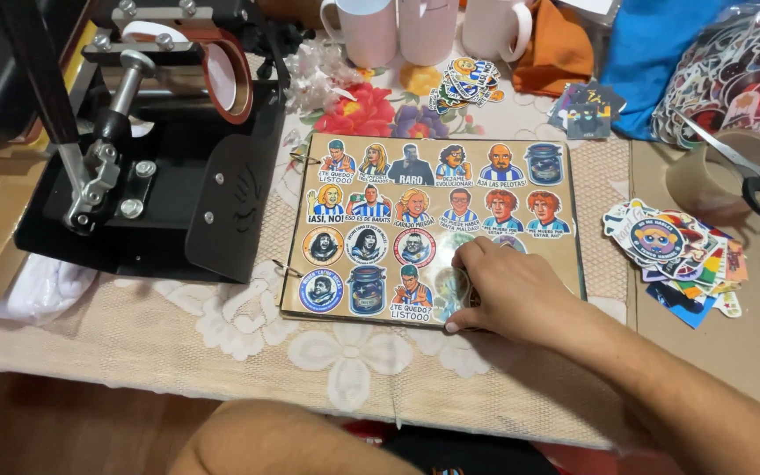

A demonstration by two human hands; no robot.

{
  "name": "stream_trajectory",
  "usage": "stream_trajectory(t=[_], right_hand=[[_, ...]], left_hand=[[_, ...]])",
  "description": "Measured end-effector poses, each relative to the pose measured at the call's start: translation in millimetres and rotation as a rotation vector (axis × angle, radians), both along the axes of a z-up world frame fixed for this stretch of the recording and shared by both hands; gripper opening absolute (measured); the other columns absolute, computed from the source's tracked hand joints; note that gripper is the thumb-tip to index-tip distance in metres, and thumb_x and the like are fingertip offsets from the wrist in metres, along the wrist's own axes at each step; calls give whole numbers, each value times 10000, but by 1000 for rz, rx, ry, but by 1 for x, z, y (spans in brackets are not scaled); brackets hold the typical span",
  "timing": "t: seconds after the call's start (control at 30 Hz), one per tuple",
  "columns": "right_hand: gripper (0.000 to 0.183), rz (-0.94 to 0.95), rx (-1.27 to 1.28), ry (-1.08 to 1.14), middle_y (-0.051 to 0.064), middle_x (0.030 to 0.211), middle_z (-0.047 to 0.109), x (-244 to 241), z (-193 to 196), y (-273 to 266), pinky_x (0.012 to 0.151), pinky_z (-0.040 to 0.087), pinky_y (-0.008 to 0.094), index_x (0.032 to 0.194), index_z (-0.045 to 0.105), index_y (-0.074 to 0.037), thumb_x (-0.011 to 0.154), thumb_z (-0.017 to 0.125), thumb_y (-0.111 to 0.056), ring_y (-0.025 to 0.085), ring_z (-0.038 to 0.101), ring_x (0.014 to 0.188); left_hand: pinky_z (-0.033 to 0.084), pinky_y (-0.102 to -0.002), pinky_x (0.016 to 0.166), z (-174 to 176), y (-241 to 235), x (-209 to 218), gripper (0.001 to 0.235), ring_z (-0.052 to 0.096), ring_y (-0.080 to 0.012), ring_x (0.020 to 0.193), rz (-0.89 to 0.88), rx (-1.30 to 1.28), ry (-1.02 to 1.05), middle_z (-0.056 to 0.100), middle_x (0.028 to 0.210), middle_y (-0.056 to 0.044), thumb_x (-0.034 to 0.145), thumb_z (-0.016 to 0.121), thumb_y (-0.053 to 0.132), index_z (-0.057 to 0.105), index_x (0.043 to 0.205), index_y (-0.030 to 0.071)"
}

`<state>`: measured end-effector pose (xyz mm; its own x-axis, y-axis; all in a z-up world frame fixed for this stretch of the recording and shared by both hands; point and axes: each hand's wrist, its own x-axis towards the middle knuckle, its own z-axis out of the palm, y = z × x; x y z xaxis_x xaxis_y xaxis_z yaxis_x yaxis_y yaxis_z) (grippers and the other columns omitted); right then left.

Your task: The person is peeling the backing off various stickers and carefully applying them to a board to create a collage.

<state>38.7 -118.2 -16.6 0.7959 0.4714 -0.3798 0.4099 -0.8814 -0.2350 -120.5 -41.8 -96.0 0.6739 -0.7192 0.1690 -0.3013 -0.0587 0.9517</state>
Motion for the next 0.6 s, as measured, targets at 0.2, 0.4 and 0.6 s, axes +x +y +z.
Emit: stream_trajectory(t=[0.2,0.4,0.6], right_hand=[[362,-39,55,103,123,986,689,16,13,3,789,559,484,1090,654,-60,874,738,-337,366,712,965],[191,-91,112,114,120,919,725,10,31,4,795,571,447,1036,691,-82,937,632,-233,344,736,941],[114,-7,301,-52,69,851,667,-3,4,-16,720,560,434,968,648,-137,933,612,-240,329,706,851]], left_hand=[[448,-263,642,106,119,144,162,480,-115,643,132,-71,-266,549,734,41,935,662,116,736,1073,158],[455,-432,768,82,145,180,527,579,-318,883,126,583,-245,635,908,-127,846,753,240,615,1330,83],[483,-551,925,86,142,177,695,629,-421,1121,25,733,-257,717,1121,-214,831,769,323,544,1430,51]])
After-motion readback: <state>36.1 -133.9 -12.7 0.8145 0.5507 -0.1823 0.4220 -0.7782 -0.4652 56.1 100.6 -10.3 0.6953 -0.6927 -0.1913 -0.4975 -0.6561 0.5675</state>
